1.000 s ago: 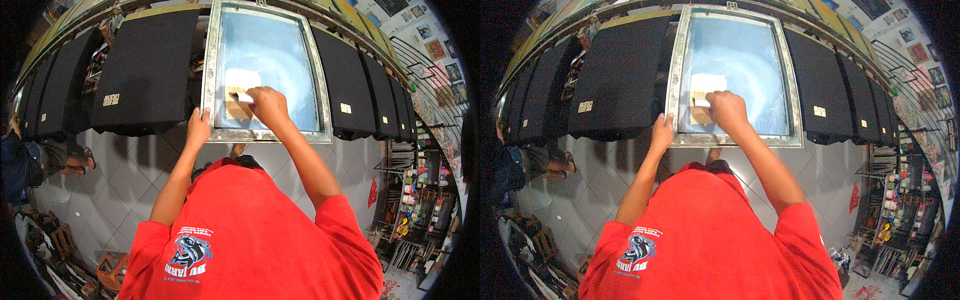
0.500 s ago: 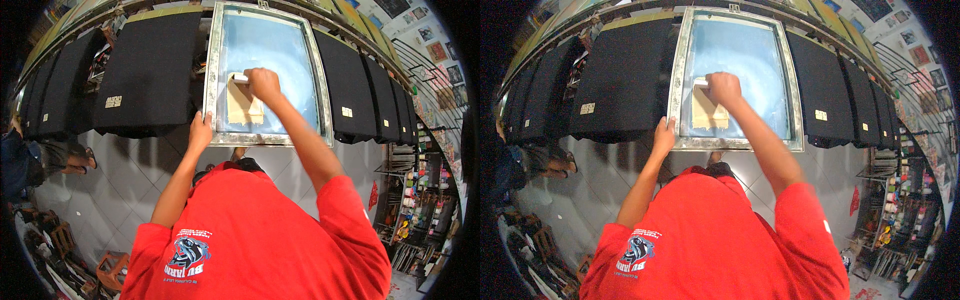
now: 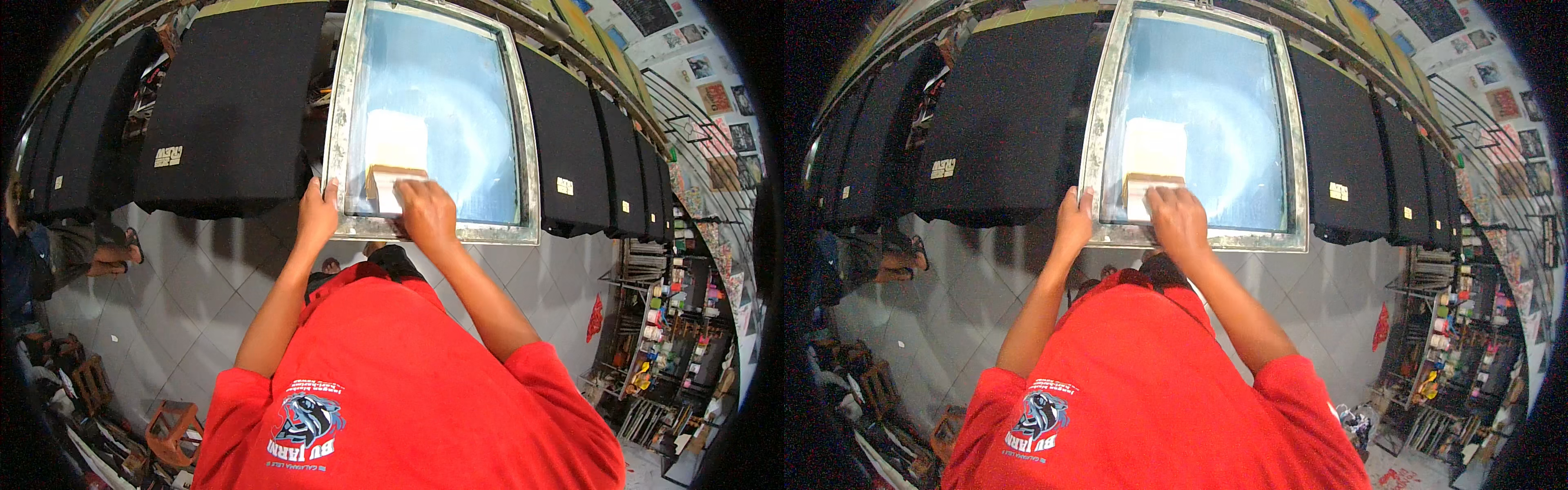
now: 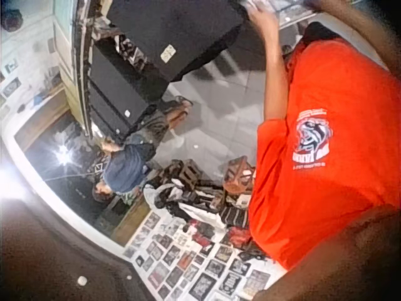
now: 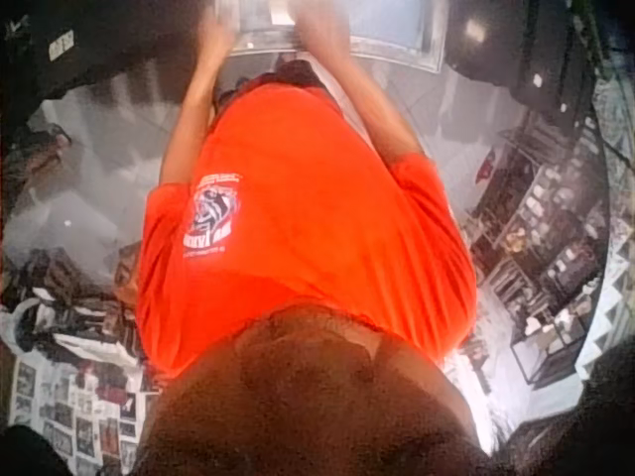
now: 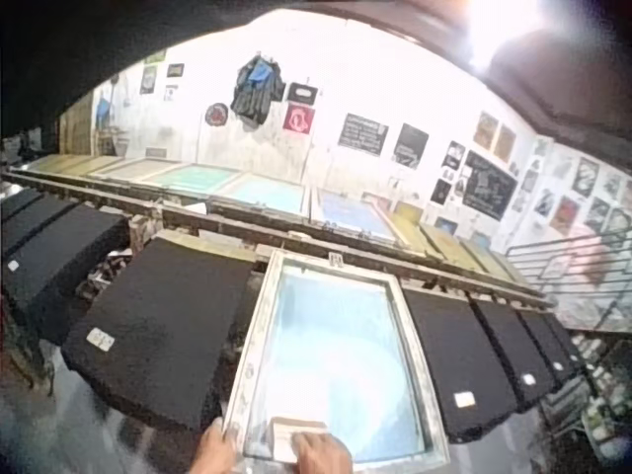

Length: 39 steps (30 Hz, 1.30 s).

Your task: The person performs screen printing by manually dragging a squeegee with white ink across a screen over several black t-shirts on a long printing table, then moves to a separate station to replenish ink in a container using a spatula.

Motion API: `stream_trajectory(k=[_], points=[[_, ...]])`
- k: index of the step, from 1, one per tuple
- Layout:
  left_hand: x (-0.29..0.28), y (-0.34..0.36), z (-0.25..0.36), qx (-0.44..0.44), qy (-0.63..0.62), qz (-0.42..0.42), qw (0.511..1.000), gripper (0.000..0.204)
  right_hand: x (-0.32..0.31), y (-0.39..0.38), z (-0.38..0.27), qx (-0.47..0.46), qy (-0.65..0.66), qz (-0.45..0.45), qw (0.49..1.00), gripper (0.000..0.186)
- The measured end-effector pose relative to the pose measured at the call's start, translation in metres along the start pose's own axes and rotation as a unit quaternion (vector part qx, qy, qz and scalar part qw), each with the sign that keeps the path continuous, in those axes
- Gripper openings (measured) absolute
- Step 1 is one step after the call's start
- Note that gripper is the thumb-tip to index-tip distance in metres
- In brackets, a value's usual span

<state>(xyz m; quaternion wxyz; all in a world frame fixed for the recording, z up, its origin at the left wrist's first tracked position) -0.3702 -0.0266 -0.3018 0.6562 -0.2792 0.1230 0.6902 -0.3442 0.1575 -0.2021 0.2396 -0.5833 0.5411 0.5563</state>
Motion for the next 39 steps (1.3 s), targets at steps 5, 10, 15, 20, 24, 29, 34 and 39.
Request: stream_trajectory(k=[5,10,15,20,24,29,34,39], points=[[-0.001,0.001,0.003,0.015,0.004,0.001,1.0,0.038,0.01,0.073,0.044,0.016,-0.003,-0.021,1.0,0.007],[-0.003,0.004,0.003,-0.004,0.022,-0.015,1.0,0.045,-0.015,0.138,0.063,0.061,-0.049,-0.148,0.986,0.01],[-0.002,0.0,0.0,0.01,0.044,0.038,0.998,0.046,-0.041,0.094,0.024,0.068,-0.02,-0.123,0.99,0.016],[-0.004,0.0,0.006,0.006,0.012,-0.004,1.0,0.043,-0.02,0.0,-0.004,0.03,-0.008,-0.088,0.996,0.011],[-0.001,0.0,0.001,0.021,0.028,0.039,0.999,0.043,-0.012,-0.036,-0.024,0.017,0.031,-0.041,0.999,0.036],[0.0,0.003,0.001,0.017,0.047,0.032,0.998,0.045,-0.006,-0.046,-0.019,0.013,0.083,-0.048,0.995,0.066],[0.002,0.003,-0.002,0.025,0.067,0.056,0.996,0.043,-0.016,-0.04,-0.015,0.039,0.163,-0.079,0.983,0.069],[-0.006,-0.002,0.007,-0.002,0.015,-0.009,1.0,0.044,-0.066,-0.064,0.074,0.145,-0.002,0.089,0.985,0.077]])
Point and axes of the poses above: each hand's wrist, its own y-axis towards the middle knuckle, its own x-axis out of the palm, z = x × y, the point moved 5 cm from there along y, towards the middle knuckle, and after that the axes turned 11 degrees about y, right-handed, at the moved point
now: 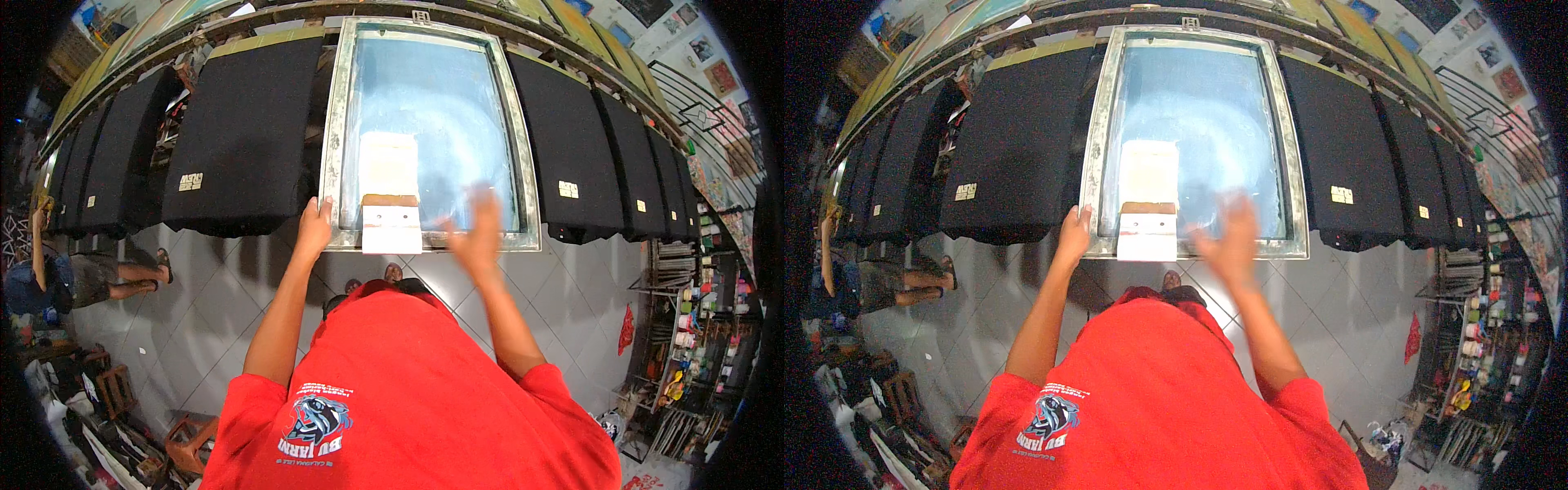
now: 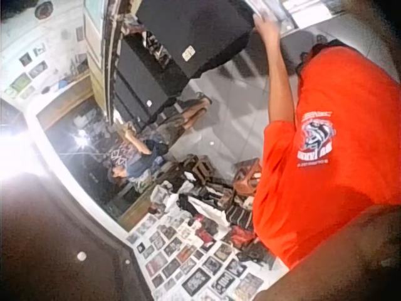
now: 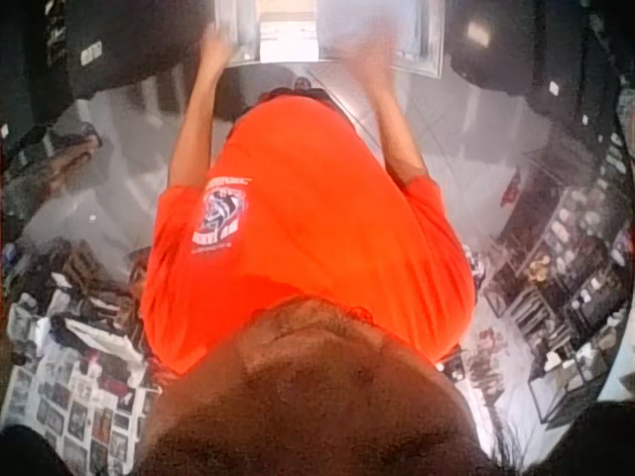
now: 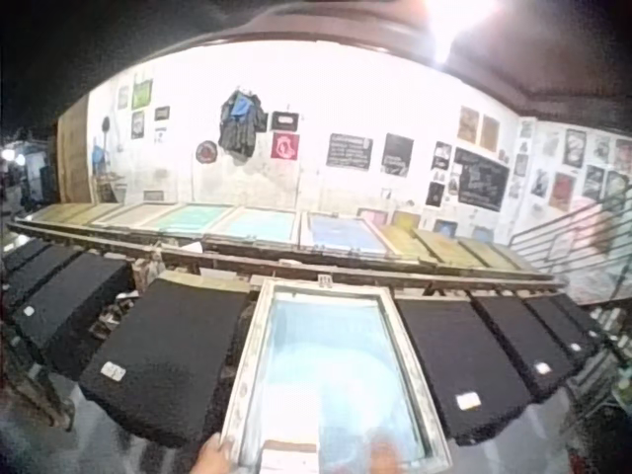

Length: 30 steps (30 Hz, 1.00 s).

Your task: The person performs screen printing by manually dragging a squeegee with white ink across a screen over several black t-shirts on a long printing table, then moves to a separate station to replenish ink in a container using a spatula.

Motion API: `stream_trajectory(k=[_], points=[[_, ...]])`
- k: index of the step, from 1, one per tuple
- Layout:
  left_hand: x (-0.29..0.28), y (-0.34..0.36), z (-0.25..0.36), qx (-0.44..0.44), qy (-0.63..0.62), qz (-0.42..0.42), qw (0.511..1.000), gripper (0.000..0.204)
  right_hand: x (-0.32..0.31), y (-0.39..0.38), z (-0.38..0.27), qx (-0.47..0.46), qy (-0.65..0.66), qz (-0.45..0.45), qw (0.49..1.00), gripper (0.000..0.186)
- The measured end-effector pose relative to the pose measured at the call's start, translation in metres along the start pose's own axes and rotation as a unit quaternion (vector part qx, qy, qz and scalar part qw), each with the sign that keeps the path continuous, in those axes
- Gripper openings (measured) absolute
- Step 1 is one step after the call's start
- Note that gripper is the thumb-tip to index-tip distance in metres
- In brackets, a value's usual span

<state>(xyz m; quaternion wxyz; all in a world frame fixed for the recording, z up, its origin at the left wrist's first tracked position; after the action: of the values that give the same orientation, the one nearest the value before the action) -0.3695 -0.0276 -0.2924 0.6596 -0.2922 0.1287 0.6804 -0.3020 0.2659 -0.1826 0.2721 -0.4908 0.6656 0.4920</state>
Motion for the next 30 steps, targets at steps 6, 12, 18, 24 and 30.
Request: stream_trajectory(k=[6,12,18,24,30], points=[[0.013,0.011,-0.028,0.002,-0.018,0.022,1.0,0.043,-0.049,-0.028,0.213,0.393,0.037,-0.016,0.919,0.058],[-0.006,0.0,0.0,0.006,-0.026,-0.011,1.0,0.042,-0.041,-0.023,0.23,0.398,0.06,0.011,0.916,0.062],[-0.018,-0.004,0.0,0.063,-0.025,0.011,0.998,0.039,-0.056,-0.032,0.202,0.409,0.094,0.056,0.906,0.064],[-0.036,0.007,-0.048,0.056,0.036,0.041,0.997,0.042,-0.015,-0.04,0.185,0.369,0.132,0.047,0.919,0.06],[-0.059,0.054,-0.198,0.021,0.045,0.062,0.997,0.046,0.096,-0.045,0.136,0.348,0.164,0.031,0.923,0.054]])
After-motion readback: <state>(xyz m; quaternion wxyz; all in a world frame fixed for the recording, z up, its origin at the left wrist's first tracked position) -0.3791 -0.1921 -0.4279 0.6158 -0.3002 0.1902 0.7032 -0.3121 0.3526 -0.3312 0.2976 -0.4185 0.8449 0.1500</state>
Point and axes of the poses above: each hand's wrist, its own y-axis towards the middle knuckle, its own x-axis out of the palm, z = x × y, the point moved 5 cm from there along y, towards the middle knuckle, and after that the axes turned 11 degrees about y, right-handed, at the moved point
